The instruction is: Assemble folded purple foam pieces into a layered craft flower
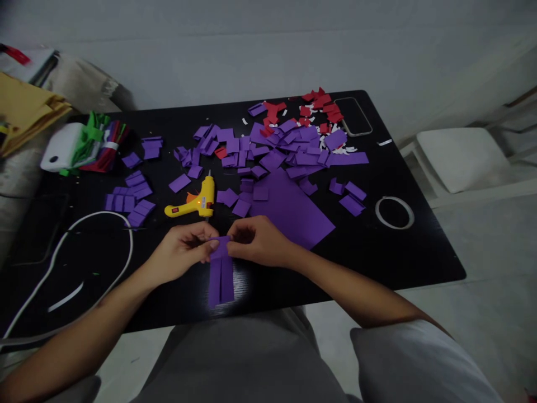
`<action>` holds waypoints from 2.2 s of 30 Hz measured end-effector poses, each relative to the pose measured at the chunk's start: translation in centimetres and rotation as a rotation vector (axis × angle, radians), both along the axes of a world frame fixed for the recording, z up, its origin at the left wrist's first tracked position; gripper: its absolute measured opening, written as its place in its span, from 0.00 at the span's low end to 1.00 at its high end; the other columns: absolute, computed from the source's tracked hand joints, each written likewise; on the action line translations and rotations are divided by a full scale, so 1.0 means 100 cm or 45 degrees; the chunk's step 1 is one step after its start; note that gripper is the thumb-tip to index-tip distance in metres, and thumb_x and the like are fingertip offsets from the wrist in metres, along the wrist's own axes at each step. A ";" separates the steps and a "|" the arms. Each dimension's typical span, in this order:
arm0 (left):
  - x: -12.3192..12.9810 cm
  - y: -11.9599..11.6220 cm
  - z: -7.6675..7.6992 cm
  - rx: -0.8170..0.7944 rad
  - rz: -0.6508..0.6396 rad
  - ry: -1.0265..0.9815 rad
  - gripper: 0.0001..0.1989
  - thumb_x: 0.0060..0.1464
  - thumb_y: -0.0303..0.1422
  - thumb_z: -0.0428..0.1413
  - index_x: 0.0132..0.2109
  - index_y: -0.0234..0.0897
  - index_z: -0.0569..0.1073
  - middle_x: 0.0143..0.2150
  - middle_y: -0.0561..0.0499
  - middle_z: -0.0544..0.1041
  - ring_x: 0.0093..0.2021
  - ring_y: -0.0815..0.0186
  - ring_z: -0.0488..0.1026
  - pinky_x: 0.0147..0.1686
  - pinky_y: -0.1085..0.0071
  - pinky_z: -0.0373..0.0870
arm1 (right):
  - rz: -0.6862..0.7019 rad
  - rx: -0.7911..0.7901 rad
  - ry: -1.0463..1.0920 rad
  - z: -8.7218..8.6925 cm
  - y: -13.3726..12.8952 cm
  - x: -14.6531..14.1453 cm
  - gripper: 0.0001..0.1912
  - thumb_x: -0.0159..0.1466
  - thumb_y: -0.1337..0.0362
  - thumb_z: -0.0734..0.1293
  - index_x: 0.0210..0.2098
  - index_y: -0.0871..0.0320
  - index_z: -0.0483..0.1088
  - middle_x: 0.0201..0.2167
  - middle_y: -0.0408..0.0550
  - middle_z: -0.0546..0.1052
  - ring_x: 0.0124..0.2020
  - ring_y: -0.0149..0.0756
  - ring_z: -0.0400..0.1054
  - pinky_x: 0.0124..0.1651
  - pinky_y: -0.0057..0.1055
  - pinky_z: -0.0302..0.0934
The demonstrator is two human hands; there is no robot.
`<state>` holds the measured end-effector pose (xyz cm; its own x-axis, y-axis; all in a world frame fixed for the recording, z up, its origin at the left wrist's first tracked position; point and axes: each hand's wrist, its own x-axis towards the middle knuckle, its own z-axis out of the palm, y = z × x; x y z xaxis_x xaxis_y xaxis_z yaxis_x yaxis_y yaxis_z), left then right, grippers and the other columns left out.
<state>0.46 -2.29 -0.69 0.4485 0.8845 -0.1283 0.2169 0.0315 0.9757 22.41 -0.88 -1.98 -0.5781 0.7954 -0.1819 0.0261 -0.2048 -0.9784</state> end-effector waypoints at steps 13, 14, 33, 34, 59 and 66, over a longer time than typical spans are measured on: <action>0.002 0.002 0.001 -0.096 0.040 -0.009 0.09 0.58 0.35 0.60 0.33 0.34 0.74 0.22 0.58 0.70 0.22 0.74 0.65 0.23 0.78 0.62 | -0.017 -0.109 0.047 -0.004 0.001 -0.001 0.08 0.55 0.62 0.74 0.29 0.59 0.73 0.22 0.39 0.74 0.24 0.27 0.66 0.30 0.26 0.60; 0.002 0.002 0.000 -0.101 0.046 -0.008 0.09 0.58 0.35 0.60 0.33 0.34 0.74 0.22 0.58 0.70 0.22 0.74 0.65 0.24 0.78 0.62 | -0.022 -0.105 0.043 -0.004 0.001 -0.002 0.08 0.55 0.62 0.74 0.29 0.59 0.73 0.22 0.39 0.74 0.24 0.27 0.66 0.31 0.26 0.60; 0.000 -0.001 -0.002 -0.208 -0.096 0.046 0.09 0.56 0.35 0.61 0.33 0.33 0.74 0.24 0.56 0.71 0.25 0.73 0.65 0.27 0.76 0.60 | 0.049 -0.023 -0.090 0.000 -0.001 -0.002 0.07 0.56 0.61 0.72 0.29 0.60 0.74 0.21 0.37 0.70 0.24 0.25 0.60 0.29 0.25 0.55; -0.001 -0.001 -0.003 -0.234 -0.099 0.030 0.09 0.56 0.35 0.61 0.33 0.33 0.74 0.24 0.56 0.71 0.25 0.73 0.65 0.27 0.76 0.60 | 0.052 -0.031 -0.086 0.000 0.000 -0.001 0.07 0.56 0.61 0.72 0.29 0.59 0.74 0.21 0.37 0.70 0.24 0.26 0.61 0.29 0.25 0.55; -0.004 0.003 0.000 -0.183 -0.021 0.048 0.10 0.57 0.36 0.63 0.33 0.32 0.76 0.24 0.55 0.73 0.25 0.73 0.67 0.27 0.76 0.63 | -0.081 0.013 0.020 -0.002 -0.001 -0.004 0.13 0.61 0.56 0.75 0.30 0.59 0.76 0.23 0.39 0.72 0.24 0.27 0.62 0.30 0.27 0.57; -0.006 0.004 0.001 -0.186 -0.051 -0.008 0.10 0.60 0.36 0.61 0.36 0.33 0.78 0.27 0.52 0.77 0.26 0.72 0.71 0.28 0.76 0.69 | -0.100 -0.010 0.018 -0.002 0.000 -0.002 0.14 0.62 0.53 0.75 0.31 0.59 0.77 0.23 0.40 0.73 0.25 0.28 0.64 0.31 0.28 0.60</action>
